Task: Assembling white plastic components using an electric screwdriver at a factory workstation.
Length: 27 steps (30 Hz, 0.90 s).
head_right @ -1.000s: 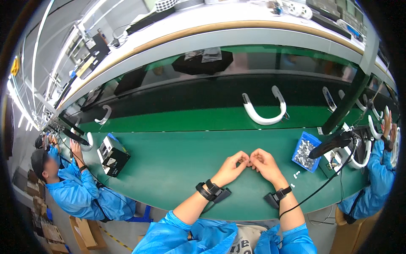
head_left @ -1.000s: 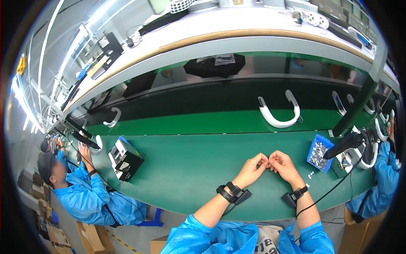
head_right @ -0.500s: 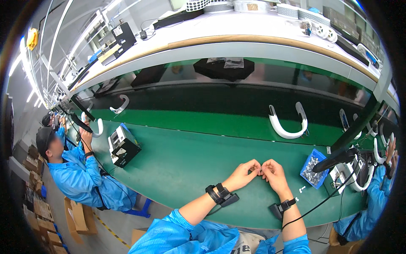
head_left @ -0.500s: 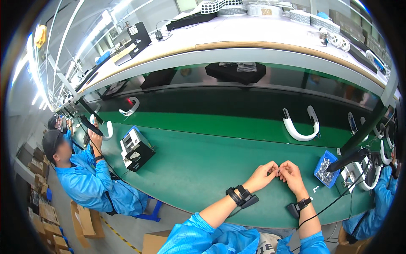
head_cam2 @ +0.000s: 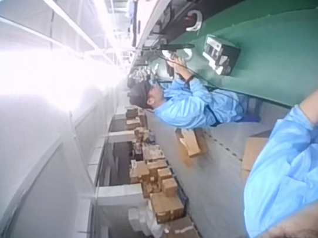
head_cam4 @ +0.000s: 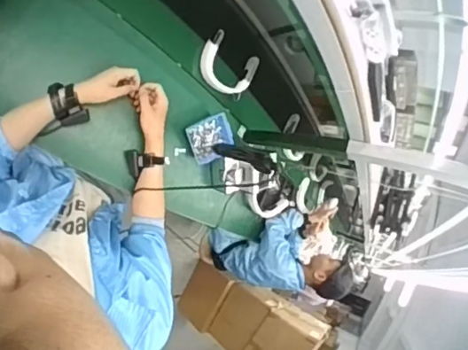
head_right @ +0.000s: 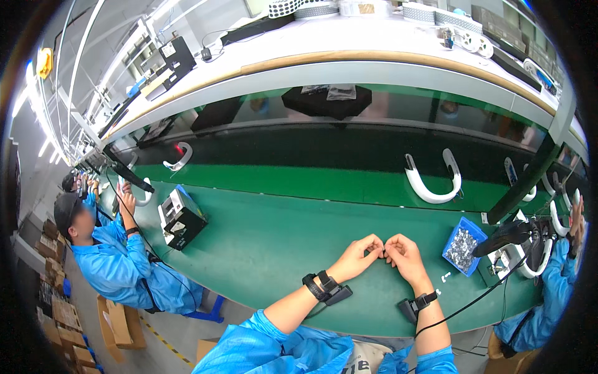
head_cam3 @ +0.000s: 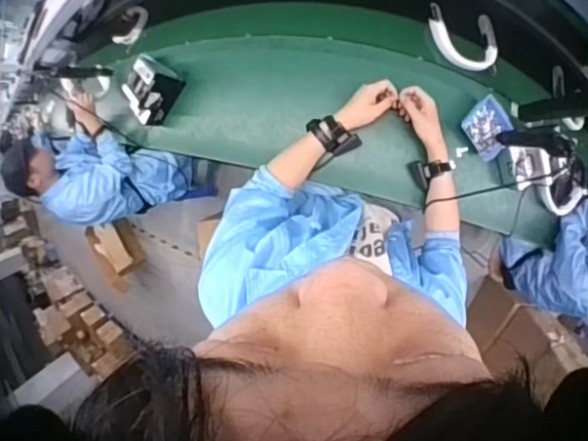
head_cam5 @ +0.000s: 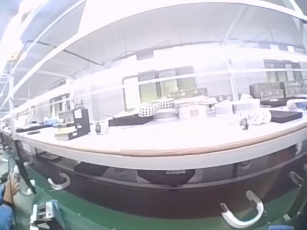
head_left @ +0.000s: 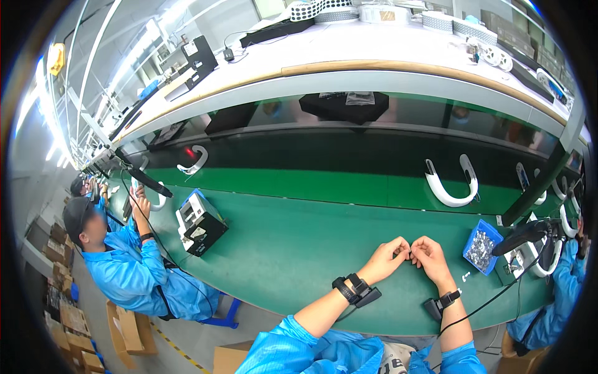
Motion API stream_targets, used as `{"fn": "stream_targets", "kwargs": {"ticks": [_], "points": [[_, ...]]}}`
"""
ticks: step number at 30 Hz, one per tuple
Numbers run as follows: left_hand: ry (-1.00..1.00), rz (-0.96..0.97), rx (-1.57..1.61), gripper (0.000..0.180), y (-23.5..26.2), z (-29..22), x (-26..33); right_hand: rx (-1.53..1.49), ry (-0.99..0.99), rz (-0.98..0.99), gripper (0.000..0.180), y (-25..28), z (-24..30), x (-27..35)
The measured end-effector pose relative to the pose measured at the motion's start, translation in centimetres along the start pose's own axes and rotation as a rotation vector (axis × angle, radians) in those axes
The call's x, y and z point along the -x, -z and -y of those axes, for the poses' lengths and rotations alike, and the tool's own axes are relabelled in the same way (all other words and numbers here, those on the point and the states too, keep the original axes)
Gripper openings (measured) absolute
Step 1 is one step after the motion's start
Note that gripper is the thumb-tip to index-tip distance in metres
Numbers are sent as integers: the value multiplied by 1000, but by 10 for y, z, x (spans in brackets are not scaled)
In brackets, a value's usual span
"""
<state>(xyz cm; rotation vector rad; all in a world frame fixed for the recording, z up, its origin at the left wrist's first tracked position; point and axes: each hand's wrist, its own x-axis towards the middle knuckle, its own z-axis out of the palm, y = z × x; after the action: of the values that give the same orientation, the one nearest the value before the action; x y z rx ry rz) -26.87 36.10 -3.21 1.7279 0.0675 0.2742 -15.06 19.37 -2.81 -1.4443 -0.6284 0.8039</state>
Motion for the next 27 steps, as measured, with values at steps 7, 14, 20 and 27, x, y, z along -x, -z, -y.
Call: {"fn": "stream_targets", "kwargs": {"ticks": [7, 14, 20, 27], "points": [[-1, 0, 26, 8, 0, 0, 0, 15, 9, -13, 6, -2, 6, 0], [-7, 5, 9, 7, 0, 2, -1, 27, 4, -11, 6, 1, 1, -1], [-9, -2, 4, 8, 0, 7, -1, 10, 0, -1, 6, 1, 0, -3], [-12, 6, 20, 10, 1, 3, 1, 42, -6, -5, 6, 0, 3, -1]]}}
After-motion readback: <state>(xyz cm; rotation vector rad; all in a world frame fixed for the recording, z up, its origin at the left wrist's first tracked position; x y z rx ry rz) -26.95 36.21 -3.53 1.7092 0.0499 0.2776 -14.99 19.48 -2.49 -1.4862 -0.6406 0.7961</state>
